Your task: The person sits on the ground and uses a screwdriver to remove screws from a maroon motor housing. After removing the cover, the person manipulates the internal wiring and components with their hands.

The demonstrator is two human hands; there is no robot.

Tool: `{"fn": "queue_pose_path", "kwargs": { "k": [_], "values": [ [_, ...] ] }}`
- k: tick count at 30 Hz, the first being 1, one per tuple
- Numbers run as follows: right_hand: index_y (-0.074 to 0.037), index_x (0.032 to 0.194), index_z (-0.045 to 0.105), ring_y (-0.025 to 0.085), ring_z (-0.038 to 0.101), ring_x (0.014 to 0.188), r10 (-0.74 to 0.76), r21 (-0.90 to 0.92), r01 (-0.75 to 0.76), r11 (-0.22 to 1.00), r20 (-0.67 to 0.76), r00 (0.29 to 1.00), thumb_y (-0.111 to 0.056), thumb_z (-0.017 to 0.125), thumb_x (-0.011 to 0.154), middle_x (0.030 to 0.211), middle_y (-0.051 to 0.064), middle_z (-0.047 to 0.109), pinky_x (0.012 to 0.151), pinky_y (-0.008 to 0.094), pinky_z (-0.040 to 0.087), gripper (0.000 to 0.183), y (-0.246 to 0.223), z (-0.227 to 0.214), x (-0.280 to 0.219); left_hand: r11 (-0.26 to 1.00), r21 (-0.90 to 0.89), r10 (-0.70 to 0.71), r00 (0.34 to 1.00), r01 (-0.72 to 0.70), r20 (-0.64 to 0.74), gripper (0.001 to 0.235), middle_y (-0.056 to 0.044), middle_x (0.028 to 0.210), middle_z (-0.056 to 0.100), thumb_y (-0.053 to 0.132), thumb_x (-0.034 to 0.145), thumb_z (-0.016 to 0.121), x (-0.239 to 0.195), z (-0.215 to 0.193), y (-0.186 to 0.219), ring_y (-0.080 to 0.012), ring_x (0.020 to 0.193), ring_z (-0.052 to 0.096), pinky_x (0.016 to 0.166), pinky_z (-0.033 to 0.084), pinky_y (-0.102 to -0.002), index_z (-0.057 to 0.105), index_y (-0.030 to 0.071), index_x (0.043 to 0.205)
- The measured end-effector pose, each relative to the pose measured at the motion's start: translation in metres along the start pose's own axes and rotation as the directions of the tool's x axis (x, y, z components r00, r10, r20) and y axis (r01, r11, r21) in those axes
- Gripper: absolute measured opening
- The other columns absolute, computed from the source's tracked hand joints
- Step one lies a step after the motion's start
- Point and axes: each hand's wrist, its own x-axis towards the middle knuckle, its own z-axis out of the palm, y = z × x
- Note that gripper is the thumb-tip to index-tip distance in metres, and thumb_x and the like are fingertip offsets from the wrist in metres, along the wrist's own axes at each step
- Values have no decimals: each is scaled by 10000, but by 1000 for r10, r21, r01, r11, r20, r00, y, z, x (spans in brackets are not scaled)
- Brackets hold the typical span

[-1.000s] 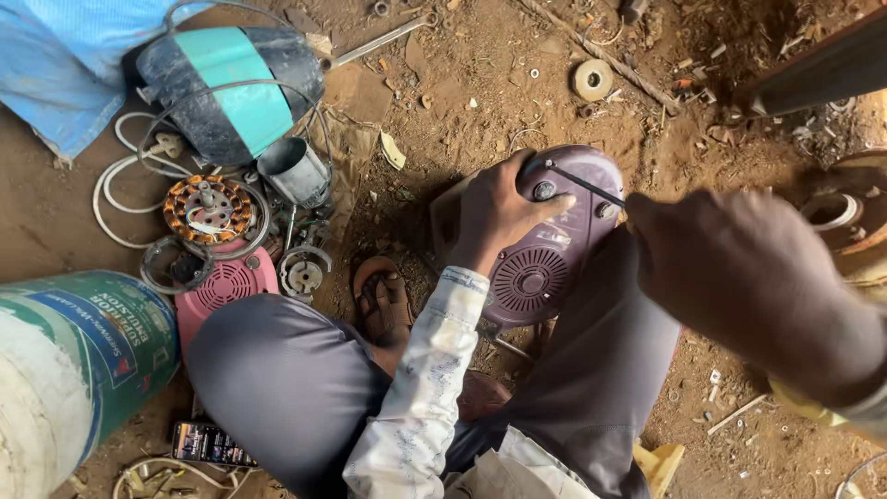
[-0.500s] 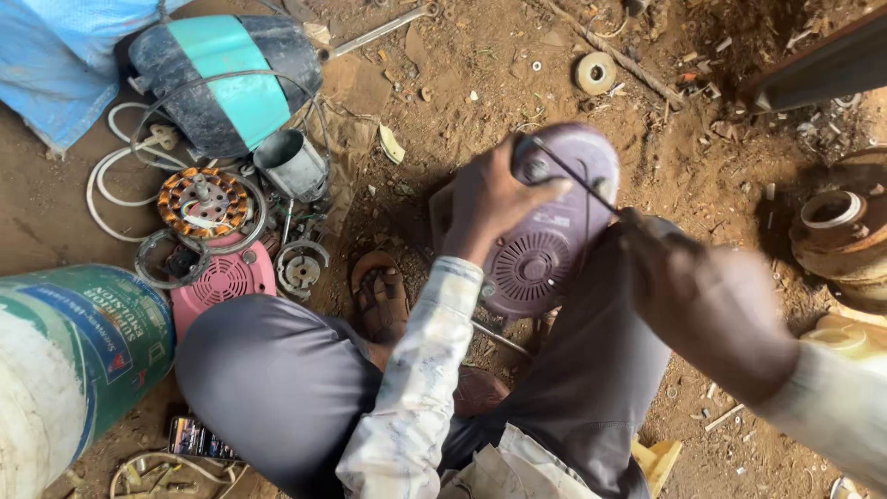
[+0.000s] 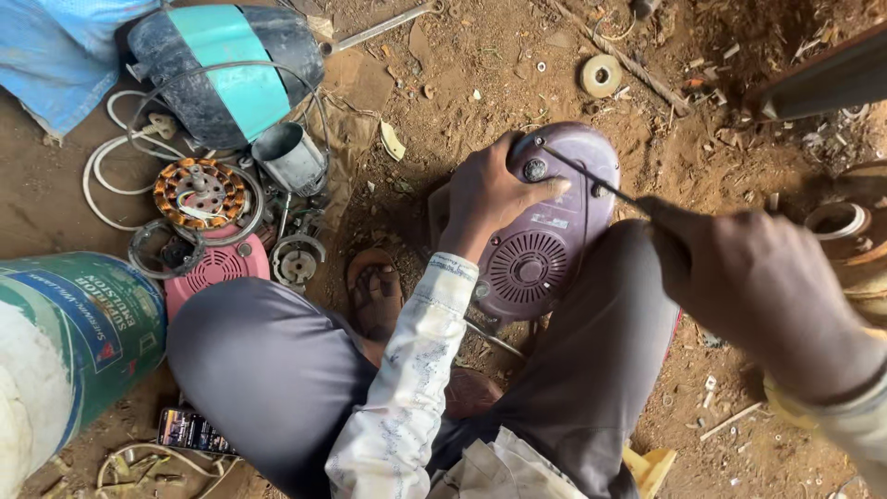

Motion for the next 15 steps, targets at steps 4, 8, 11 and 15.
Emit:
{"fn": "queue_pose_path", "kwargs": {
  "k": [4, 8, 11, 15],
  "values": [
    [-306, 1342, 708, 132, 597, 377, 73, -84, -61, 995, 150, 986, -304, 462, 1095, 621, 43, 703, 415, 288, 533, 348, 8, -19, 18, 999, -43, -17, 999, 19, 29, 807, -99, 947, 786, 678, 589, 833, 0, 2, 2, -284, 856, 777, 816, 606, -404, 686, 109, 1142],
    [-254, 1232, 762, 197, 679, 455, -23, -91, 36, 995, 142, 990, -331, 519, 1024, 667, 79, 756, 500, 372, 576, 329, 31, -21, 47, 998, -67, -12, 1000, 13, 18, 773, -83, 947, 784, 661, 581, 854, -2, 2, 2, -265, 858, 780, 826, 613, -390, 702, 117, 1108],
    [-246, 1220, 793, 196, 703, 534, -43, -129, 74, 989, 228, 973, -396, 608, 982, 684, 66, 777, 573, 385, 567, 337, 45, -26, 80, 999, -32, -11, 1000, 12, 28, 745, -68, 944, 787, 648, 578, 866, -7, 2, 4, -260, 859, 774, 830, 598, -399, 705, 141, 1100],
    [-232, 1217, 798, 200, 702, 536, -31, -53, 55, 997, 383, 923, -369, 630, 981, 675, 69, 765, 571, 381, 565, 320, 50, -33, 125, 998, -53, 17, 1000, -17, 6, 787, -92, 960, 788, 636, 587, 866, -17, 2, 6, -298, 891, 764, 831, 588, -418, 692, 141, 1173]
  ]
}}
